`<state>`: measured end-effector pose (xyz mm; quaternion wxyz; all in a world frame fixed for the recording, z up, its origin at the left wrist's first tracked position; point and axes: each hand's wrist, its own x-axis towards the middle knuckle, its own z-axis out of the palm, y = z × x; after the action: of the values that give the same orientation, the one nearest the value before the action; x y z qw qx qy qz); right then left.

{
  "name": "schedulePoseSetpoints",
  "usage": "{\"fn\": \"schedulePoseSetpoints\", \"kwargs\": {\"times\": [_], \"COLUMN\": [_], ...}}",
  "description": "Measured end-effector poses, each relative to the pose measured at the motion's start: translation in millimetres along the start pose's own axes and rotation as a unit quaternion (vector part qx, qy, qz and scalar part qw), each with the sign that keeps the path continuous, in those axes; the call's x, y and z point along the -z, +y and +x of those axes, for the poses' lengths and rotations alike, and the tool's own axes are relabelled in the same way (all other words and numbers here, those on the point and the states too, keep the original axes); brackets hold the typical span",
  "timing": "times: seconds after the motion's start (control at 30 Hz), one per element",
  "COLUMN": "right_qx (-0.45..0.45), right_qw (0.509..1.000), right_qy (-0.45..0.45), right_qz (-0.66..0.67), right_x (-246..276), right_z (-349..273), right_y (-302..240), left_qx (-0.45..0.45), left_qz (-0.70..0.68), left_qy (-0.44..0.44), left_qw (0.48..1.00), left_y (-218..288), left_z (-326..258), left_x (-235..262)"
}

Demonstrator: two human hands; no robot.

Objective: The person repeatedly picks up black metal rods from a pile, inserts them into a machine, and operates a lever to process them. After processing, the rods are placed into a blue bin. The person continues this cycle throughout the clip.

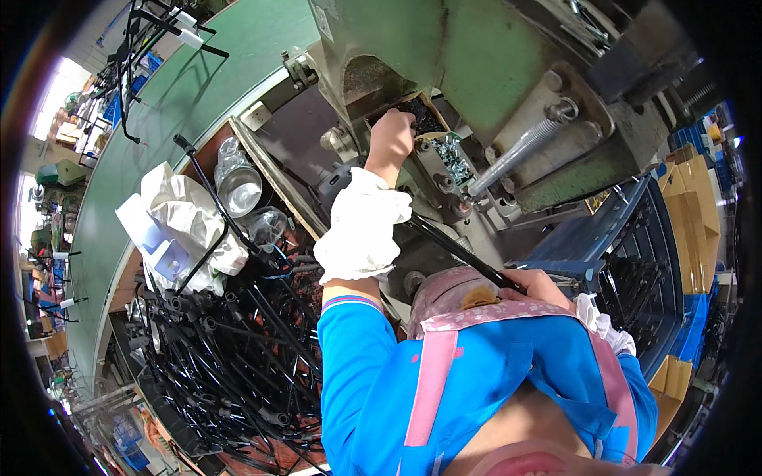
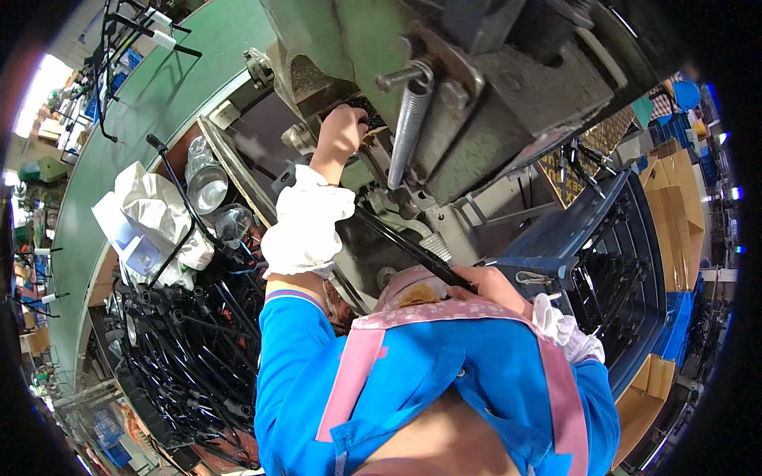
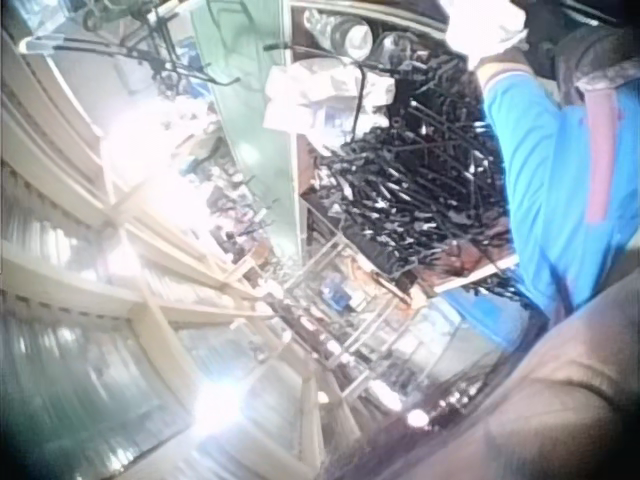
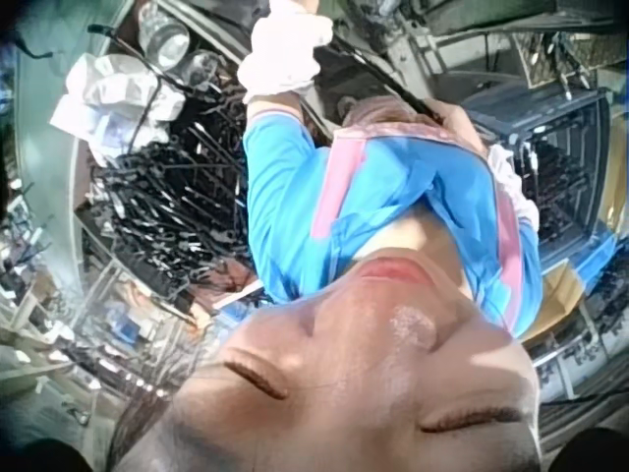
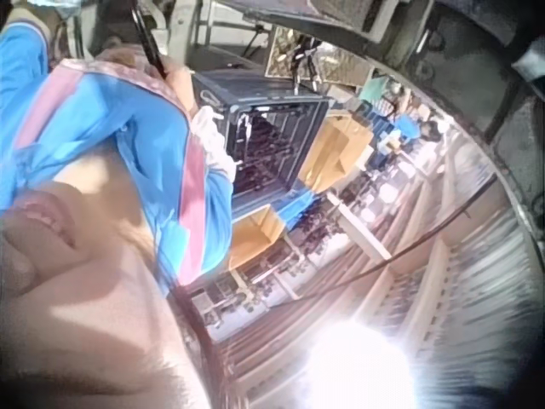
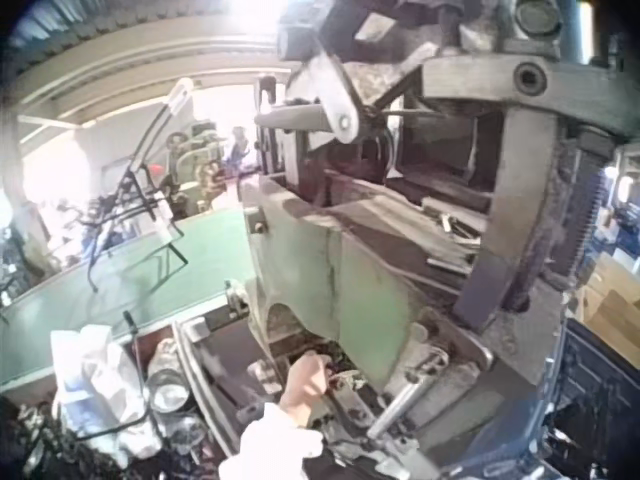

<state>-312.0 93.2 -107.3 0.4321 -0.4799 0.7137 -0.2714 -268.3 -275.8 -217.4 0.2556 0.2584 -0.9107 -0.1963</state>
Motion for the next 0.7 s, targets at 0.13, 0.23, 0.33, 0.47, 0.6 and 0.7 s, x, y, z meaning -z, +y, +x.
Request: {"fn": "schedulePoseSetpoints", "kwargs": {"times": [0.13, 0.23, 0.33, 0.47, 0.6, 0.7], "right_qx": [-0.057, -0.044, -0.033, -0.022, -0.022, -0.007], "right_qw": [0.998, 0.999, 0.999, 0.999, 0.999, 0.999], "right_qy": [-0.03, -0.018, -0.02, -0.025, -0.04, -0.046], "right_qz": [-0.008, -0.003, -0.016, -0.006, -0.01, -0.013], "right_x": [3.4, 2.0, 0.9, 1.9, 4.9, 7.1], "right_z": [5.9, 7.2, 10.9, 14.7, 17.3, 22.3], "right_y": [-5.4, -4.0, 2.9, 4.1, 3.7, -0.5], "left_qx": [0.038, 0.052, 0.048, 0.075, 0.109, 0.136], "left_qz": [0.006, 0.007, -0.026, -0.05, -0.127, -0.192], "left_qy": [0.016, 0.051, 0.069, 0.062, 0.096, 0.099], "left_qw": [0.999, 0.997, 0.996, 0.994, 0.981, 0.967], "left_y": [-2.8, -4.0, -7.0, -5.1, -4.1, -7.5], "left_z": [2.9, 2.8, 0.7, 0.3, -1.5, -5.5], "left_x": [-1.5, 0.0, 3.6, 11.0, 18.4, 19.3]}}
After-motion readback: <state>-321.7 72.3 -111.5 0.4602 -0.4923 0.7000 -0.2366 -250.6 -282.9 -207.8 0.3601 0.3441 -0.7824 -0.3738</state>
